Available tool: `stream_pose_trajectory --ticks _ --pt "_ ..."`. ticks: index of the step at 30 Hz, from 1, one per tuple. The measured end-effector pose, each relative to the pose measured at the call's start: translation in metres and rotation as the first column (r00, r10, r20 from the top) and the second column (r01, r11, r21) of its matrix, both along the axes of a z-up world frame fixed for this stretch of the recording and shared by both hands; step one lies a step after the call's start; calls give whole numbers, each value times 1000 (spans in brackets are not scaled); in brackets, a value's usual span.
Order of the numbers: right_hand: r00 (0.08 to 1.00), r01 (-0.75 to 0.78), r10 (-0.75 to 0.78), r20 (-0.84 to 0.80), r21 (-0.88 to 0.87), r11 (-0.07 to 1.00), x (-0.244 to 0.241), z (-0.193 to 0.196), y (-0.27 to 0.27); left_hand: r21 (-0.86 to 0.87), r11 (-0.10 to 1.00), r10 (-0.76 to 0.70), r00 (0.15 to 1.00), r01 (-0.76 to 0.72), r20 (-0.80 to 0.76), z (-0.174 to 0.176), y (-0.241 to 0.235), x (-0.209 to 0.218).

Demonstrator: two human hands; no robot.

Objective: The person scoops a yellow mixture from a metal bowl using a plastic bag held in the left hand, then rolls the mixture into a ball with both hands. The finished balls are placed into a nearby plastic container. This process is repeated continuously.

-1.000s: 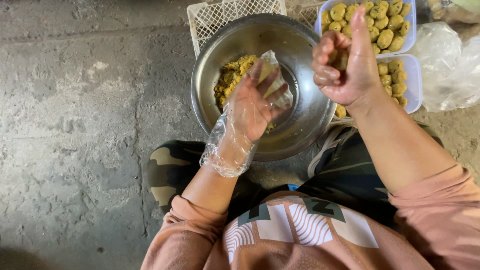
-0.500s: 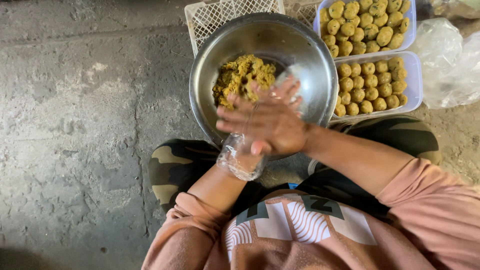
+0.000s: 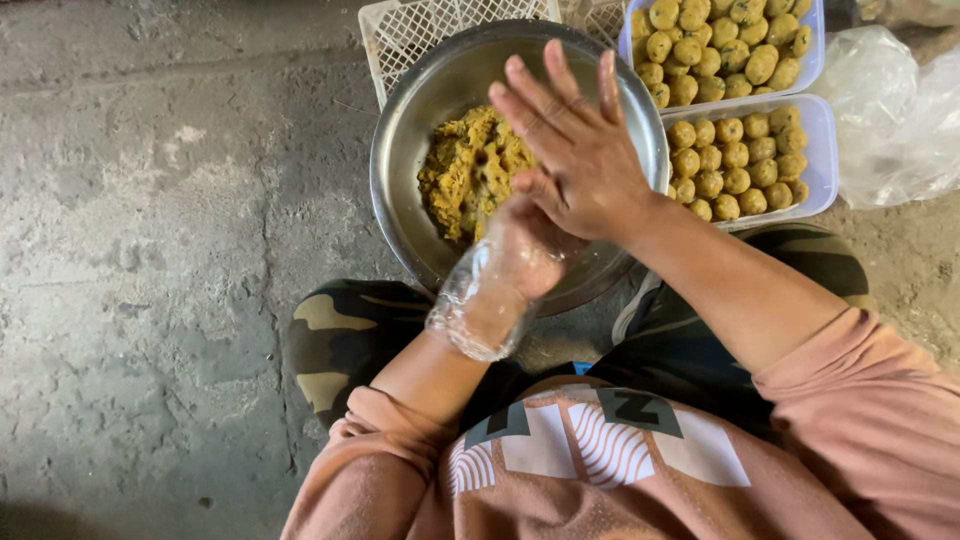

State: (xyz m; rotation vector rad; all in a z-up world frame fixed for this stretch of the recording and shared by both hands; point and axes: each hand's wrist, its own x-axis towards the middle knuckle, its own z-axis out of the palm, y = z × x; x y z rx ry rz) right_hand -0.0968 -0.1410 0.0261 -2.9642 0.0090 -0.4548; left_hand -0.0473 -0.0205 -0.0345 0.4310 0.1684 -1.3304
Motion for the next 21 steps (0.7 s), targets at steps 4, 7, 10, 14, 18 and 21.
stream_pose_trajectory --ticks 4,7,10,14,18,21 --pt "967 -177 212 -141 229 957 -12 -3 43 -523 797 405 910 -303 90 -11 -7 6" --pt "913 -379 354 201 101 920 -18 -4 66 -780 371 807 591 -503 2 -30 -36 -38" --pt "872 -317 241 425 115 942 5 3 21 -755 376 843 537 -538 37 -34 -36 -45" --pt "996 -87 87 -7 13 996 -11 12 18 -515 685 679 708 -515 196 -19 -27 -36" --pt "979 -200 190 70 197 960 -15 4 39 -600 741 245 953 -303 -178 -16 3 -19" --pt "960 -263 238 146 194 945 -14 2 37 -436 849 412 891 -299 190 -18 -4 -20"
